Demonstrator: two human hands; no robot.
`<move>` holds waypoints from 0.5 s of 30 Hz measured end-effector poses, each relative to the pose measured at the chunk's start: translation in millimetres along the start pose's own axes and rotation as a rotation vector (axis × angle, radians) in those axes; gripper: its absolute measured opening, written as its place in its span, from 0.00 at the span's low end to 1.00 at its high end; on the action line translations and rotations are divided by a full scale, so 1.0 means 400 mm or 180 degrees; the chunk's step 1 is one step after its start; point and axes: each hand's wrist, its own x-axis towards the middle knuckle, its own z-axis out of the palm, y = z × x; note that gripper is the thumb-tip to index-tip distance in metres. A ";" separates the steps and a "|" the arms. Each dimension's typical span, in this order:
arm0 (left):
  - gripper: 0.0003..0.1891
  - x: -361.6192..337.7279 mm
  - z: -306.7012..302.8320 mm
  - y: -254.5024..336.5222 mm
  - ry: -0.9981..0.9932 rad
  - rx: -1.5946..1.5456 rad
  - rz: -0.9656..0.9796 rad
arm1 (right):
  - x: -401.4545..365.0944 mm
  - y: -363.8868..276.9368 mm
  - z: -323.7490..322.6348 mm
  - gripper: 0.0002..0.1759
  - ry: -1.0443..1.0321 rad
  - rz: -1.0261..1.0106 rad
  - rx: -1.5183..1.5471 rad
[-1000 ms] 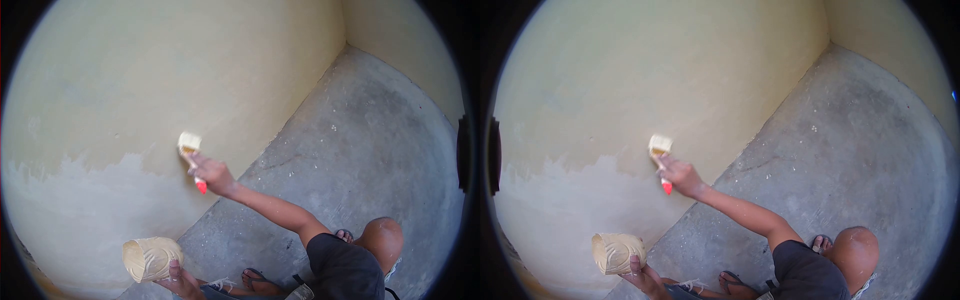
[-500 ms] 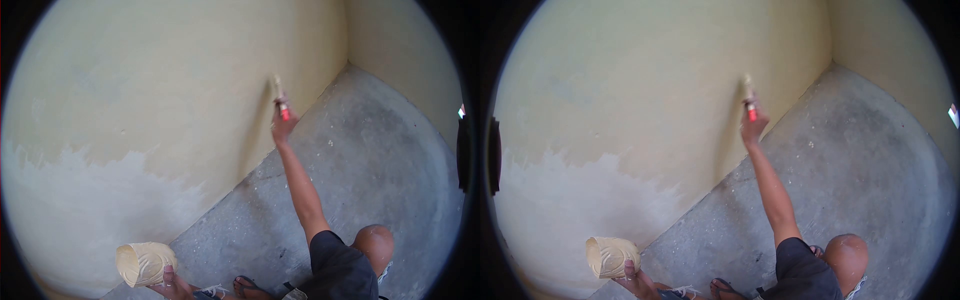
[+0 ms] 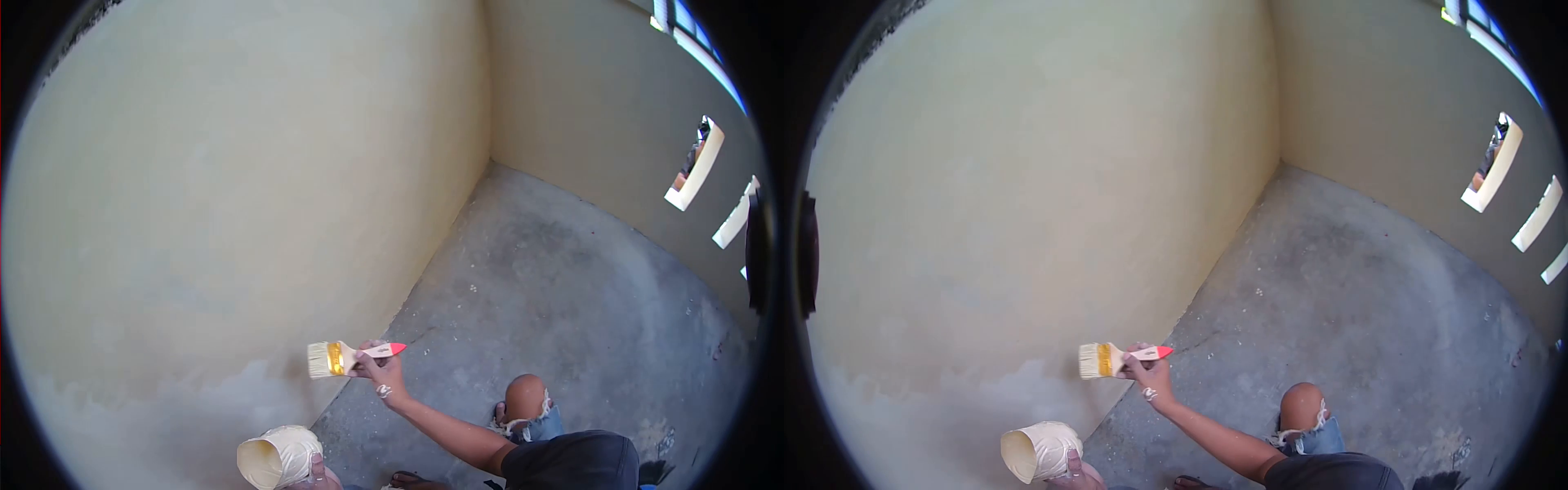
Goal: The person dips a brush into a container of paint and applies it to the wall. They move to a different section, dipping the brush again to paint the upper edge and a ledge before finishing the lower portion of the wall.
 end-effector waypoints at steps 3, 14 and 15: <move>0.49 0.085 0.015 0.178 -0.0325 -0.0056 0.0092 | -0.080 -0.155 -0.068 0.10 0.0396 0.0341 -0.0172; 0.52 0.597 -0.054 0.868 -0.1293 0.0043 0.0015 | -0.438 -0.922 0.223 0.12 0.1814 0.0370 -0.0448; 0.53 0.578 -0.080 0.927 -0.1327 0.0105 0.0009 | -0.494 -0.961 0.240 0.13 0.1821 0.0242 -0.0349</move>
